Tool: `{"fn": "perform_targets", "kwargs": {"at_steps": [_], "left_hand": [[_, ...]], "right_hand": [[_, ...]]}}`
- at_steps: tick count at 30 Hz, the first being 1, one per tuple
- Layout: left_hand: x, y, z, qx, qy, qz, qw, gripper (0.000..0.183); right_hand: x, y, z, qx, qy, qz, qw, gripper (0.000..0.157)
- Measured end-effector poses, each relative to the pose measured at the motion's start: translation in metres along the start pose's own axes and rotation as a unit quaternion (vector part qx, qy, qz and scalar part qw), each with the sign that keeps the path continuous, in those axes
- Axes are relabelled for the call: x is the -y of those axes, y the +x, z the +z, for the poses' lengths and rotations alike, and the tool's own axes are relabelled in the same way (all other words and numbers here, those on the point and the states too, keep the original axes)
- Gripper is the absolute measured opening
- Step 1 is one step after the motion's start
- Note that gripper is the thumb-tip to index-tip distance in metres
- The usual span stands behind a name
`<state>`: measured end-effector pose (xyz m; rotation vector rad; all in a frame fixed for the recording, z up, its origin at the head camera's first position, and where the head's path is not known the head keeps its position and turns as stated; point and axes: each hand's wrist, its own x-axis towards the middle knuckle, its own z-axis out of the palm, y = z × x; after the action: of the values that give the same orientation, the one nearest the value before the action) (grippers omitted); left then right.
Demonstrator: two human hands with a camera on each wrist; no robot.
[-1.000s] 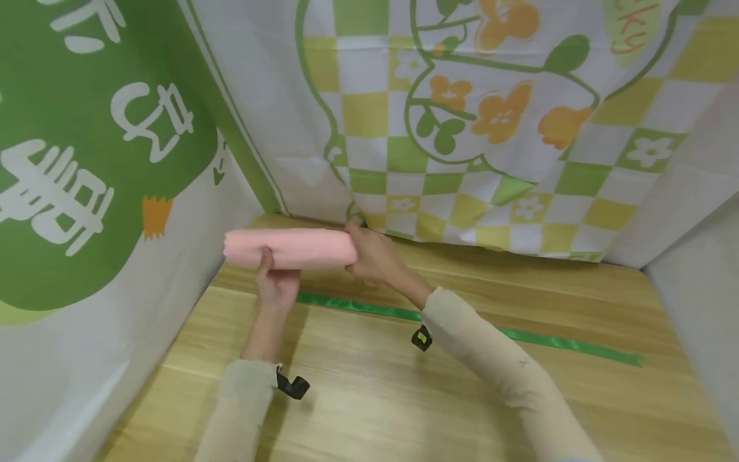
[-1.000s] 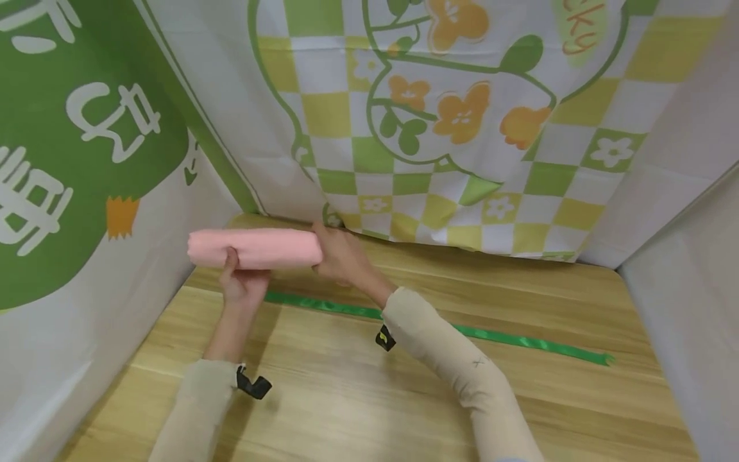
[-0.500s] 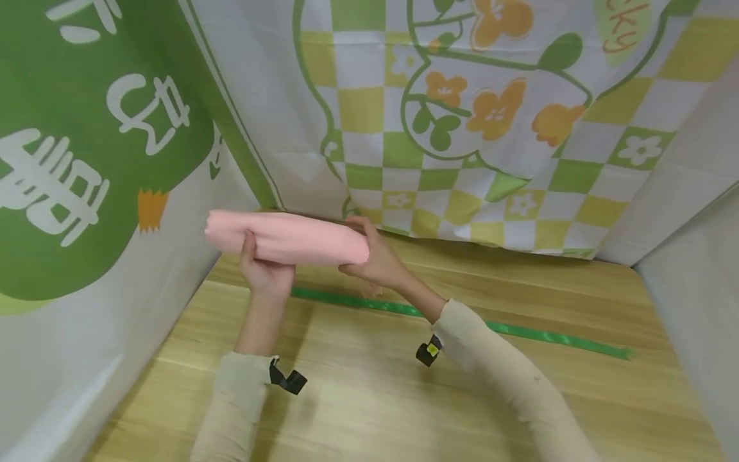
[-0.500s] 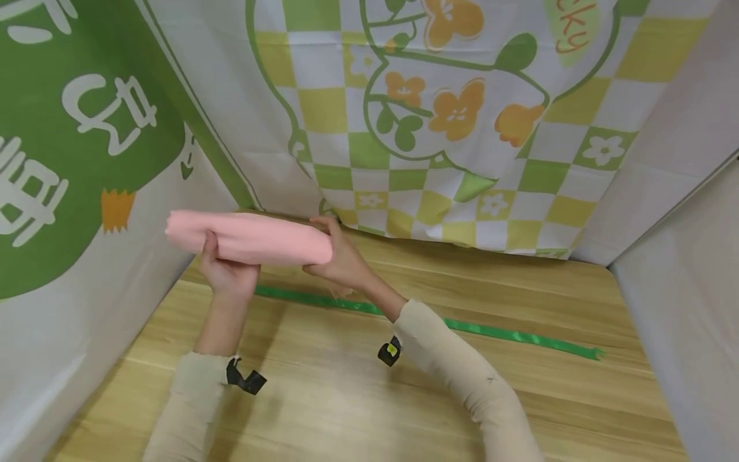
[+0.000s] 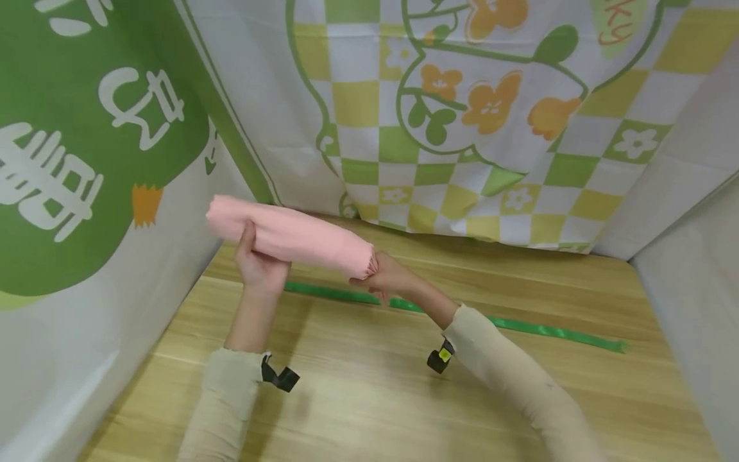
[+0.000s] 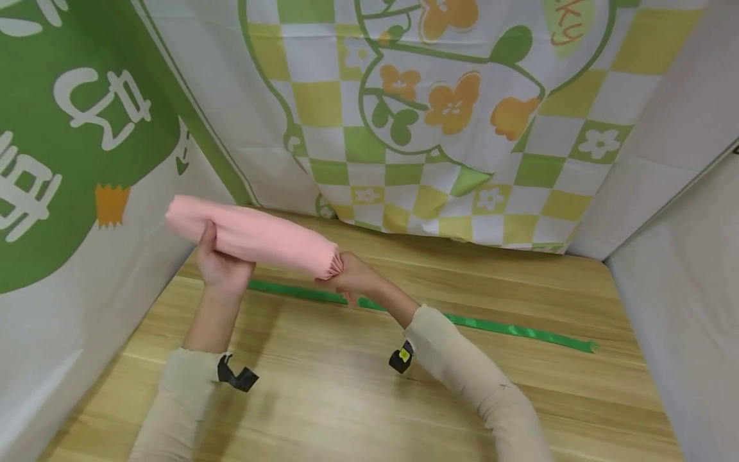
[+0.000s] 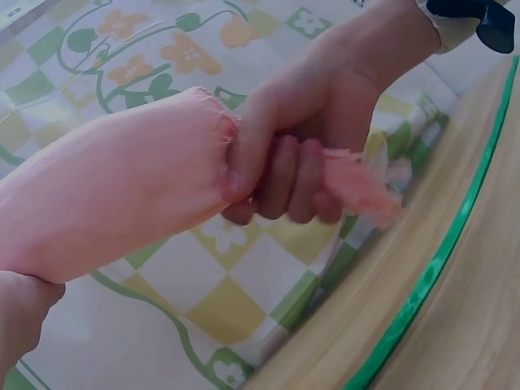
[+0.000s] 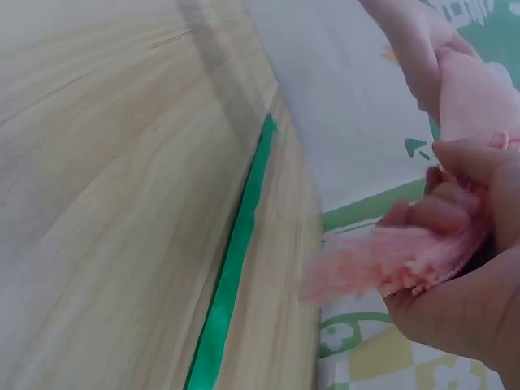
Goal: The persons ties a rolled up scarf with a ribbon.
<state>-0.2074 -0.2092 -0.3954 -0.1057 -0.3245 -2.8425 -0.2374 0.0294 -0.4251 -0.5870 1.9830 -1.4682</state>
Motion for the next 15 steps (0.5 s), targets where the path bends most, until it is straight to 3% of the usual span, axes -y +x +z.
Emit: {"fn": "perform_targets", "kwargs": {"at_steps": [5,8,12,15], "left_hand": [[0.006,0.001,0.002,-0.01,0.037,-0.052,0.9979,0.042],[0.011,0.001,0.002,-0.025,0.065,-0.076,0.9947,0.04],[0.023,0.002,0.002,-0.028,0.109,-0.109,0.9877,0.035],[0.036,0.003,0.002,-0.018,0.156,-0.134,0.9785,0.031]], "right_hand": [[-0.005,-0.015,-0.003,0.006,-0.065,0.038,0.997,0.028],[-0.009,-0.024,-0.003,0.025,-0.071,0.055,0.996,0.033],[-0.022,-0.038,-0.002,0.046,-0.064,0.069,0.994,0.018],[-0.034,-0.049,0.004,0.039,-0.051,0.08,0.995,0.029]]}}
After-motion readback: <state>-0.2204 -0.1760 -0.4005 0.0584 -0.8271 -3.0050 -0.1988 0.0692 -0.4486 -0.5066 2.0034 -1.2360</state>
